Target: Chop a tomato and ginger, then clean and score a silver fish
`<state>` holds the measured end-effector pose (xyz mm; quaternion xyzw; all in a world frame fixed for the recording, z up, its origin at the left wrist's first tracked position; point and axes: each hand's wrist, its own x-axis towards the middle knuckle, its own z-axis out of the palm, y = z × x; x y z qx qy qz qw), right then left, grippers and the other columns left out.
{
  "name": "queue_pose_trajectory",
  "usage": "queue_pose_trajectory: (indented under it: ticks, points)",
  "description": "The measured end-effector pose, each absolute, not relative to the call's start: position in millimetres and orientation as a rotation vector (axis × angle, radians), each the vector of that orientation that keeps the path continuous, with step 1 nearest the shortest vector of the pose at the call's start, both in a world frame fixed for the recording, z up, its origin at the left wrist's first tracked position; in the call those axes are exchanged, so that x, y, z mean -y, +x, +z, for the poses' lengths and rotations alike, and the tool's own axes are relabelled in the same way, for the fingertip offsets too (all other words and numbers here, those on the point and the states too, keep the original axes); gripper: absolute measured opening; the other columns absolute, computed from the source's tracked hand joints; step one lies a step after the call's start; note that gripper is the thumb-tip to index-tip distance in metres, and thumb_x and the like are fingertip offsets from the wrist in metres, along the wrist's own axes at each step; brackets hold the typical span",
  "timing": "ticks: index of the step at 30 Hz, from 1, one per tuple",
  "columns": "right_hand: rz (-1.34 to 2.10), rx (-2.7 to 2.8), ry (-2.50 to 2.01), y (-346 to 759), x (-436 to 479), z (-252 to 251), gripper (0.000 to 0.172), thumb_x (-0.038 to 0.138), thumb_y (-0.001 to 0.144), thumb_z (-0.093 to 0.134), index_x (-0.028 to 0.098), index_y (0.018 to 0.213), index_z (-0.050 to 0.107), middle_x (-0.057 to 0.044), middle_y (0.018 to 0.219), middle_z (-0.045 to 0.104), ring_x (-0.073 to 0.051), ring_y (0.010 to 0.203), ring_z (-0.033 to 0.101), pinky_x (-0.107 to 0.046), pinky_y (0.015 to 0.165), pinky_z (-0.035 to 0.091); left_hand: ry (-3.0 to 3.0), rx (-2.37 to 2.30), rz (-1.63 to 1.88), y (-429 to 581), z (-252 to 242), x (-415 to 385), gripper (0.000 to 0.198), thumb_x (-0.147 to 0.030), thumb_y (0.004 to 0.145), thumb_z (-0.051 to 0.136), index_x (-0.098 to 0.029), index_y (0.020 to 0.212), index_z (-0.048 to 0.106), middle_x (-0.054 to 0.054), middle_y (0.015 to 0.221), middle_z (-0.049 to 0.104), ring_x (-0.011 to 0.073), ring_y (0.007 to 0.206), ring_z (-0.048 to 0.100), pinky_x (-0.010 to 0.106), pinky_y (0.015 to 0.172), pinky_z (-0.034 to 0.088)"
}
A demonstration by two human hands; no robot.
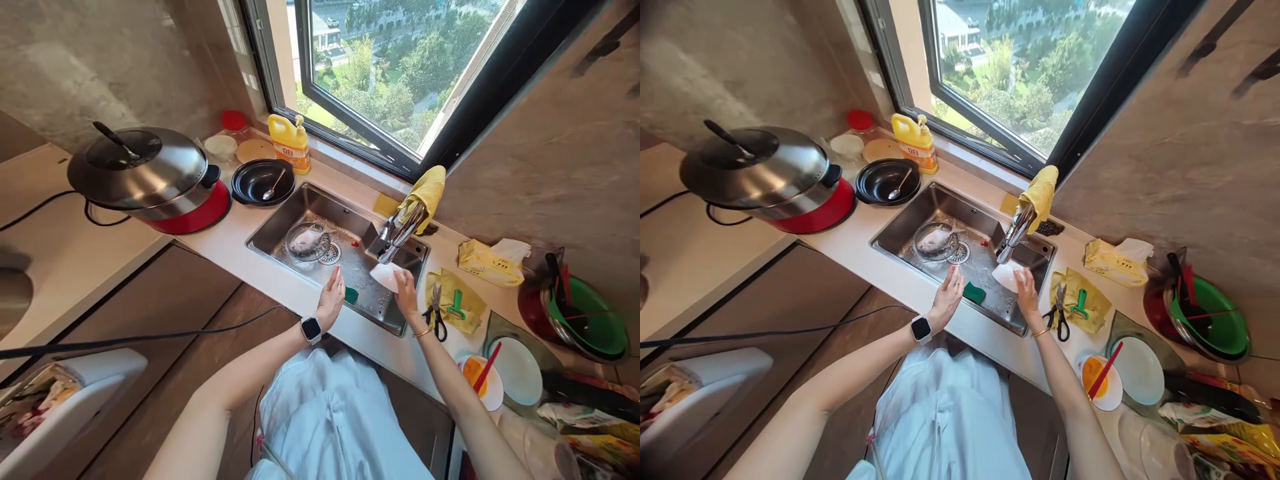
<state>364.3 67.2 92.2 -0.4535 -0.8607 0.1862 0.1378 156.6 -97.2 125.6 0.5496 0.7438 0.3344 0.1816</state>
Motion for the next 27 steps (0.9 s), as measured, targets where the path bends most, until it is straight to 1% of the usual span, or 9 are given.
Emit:
queue_pose_trajectory:
  ticks: [5, 9, 11, 14, 17, 19, 22, 24, 27]
  points:
    - [0.131, 2.442, -1.269, 417, -82, 122, 0.059, 0.003, 0.073, 0.042, 0.018, 0.13, 0.045, -0.018, 0.139, 0.034, -0.03, 0.136, 0.031, -0.054, 0.102, 0.039, 1.345, -1.809, 1.287, 149, 122, 89, 0.06, -0.01, 0.075, 0.04, -0.014, 0.134, 0.052, 0.013, 0.136, 0.053, 0.0226, 0.142, 0.023, 0.05, 0.116, 0.021]
    - [0.136, 2.504, -1.264, 421, -65, 142, 0.057, 0.001, 0.074, 0.041, 0.02, 0.127, 0.049, -0.017, 0.138, 0.037, -0.028, 0.134, 0.035, -0.05, 0.103, 0.039, 1.272, -1.631, 1.415, 148, 130, 78, 0.051, -0.013, 0.075, 0.042, -0.017, 0.122, 0.062, 0.013, 0.129, 0.058, 0.0232, 0.139, 0.031, 0.049, 0.114, 0.025]
    - [0.146, 2.397, -1.31, 413, -50, 147, 0.061, 0.001, 0.073, 0.039, 0.021, 0.131, 0.045, -0.016, 0.137, 0.038, -0.027, 0.134, 0.035, -0.049, 0.105, 0.038, 1.401, -1.659, 1.314, 145, 136, 74, 0.045, -0.012, 0.076, 0.044, -0.016, 0.116, 0.065, 0.015, 0.126, 0.059, 0.027, 0.138, 0.034, 0.052, 0.113, 0.025]
    - [0.128, 2.071, -1.482, 397, -26, 149, 0.072, 0.0, 0.071, 0.038, 0.019, 0.141, 0.031, -0.016, 0.136, 0.038, -0.026, 0.133, 0.034, -0.05, 0.109, 0.032, 1.618, -1.824, 0.951, 137, 146, 69, 0.036, -0.009, 0.081, 0.041, -0.011, 0.107, 0.066, 0.022, 0.118, 0.06, 0.0347, 0.128, 0.043, 0.057, 0.106, 0.029]
    - [0.209, 2.039, -1.574, 384, -4, 150, 0.076, -0.003, 0.067, 0.037, 0.018, 0.14, 0.034, -0.016, 0.14, 0.034, -0.025, 0.136, 0.031, -0.046, 0.109, 0.031, 1.802, -1.911, 0.55, 126, 153, 69, 0.039, -0.007, 0.085, 0.032, -0.007, 0.102, 0.066, 0.027, 0.11, 0.06, 0.037, 0.113, 0.054, 0.055, 0.095, 0.039]
    - [0.218, 1.976, -1.589, 378, 9, 152, 0.077, -0.004, 0.066, 0.037, 0.017, 0.14, 0.035, -0.017, 0.143, 0.029, -0.025, 0.138, 0.026, -0.044, 0.111, 0.03, 1.922, -1.953, 0.421, 122, 154, 71, 0.039, -0.005, 0.085, 0.031, -0.007, 0.1, 0.067, 0.028, 0.115, 0.059, 0.0388, 0.117, 0.051, 0.056, 0.096, 0.038]
    - [0.191, 1.736, -1.6, 373, 27, 157, 0.076, -0.003, 0.069, 0.036, 0.019, 0.142, 0.03, -0.015, 0.141, 0.03, -0.022, 0.137, 0.028, -0.044, 0.112, 0.027, 2.033, -2.055, 0.42, 125, 151, 76, 0.035, -0.012, 0.083, 0.044, -0.012, 0.112, 0.064, 0.024, 0.138, 0.046, 0.0451, 0.133, 0.032, 0.069, 0.102, 0.02]
    - [0.171, 1.637, -1.588, 371, 38, 161, 0.077, -0.003, 0.07, 0.037, 0.018, 0.143, 0.027, -0.015, 0.14, 0.03, -0.023, 0.138, 0.026, -0.045, 0.114, 0.024, 2.041, -2.034, 0.455, 135, 149, 75, 0.048, -0.022, 0.081, 0.056, -0.016, 0.128, 0.054, 0.023, 0.148, 0.032, 0.0474, 0.137, 0.021, 0.073, 0.101, 0.012]
    - [0.214, 1.735, -1.57, 374, 49, 171, 0.074, -0.004, 0.07, 0.039, 0.018, 0.141, 0.033, -0.014, 0.142, 0.031, -0.023, 0.14, 0.023, -0.044, 0.115, 0.023, 1.942, -1.805, 0.518, 158, 148, 63, 0.072, -0.037, 0.079, 0.062, -0.013, 0.142, 0.036, 0.028, 0.149, 0.028, 0.0443, 0.137, 0.026, 0.068, 0.103, 0.019]
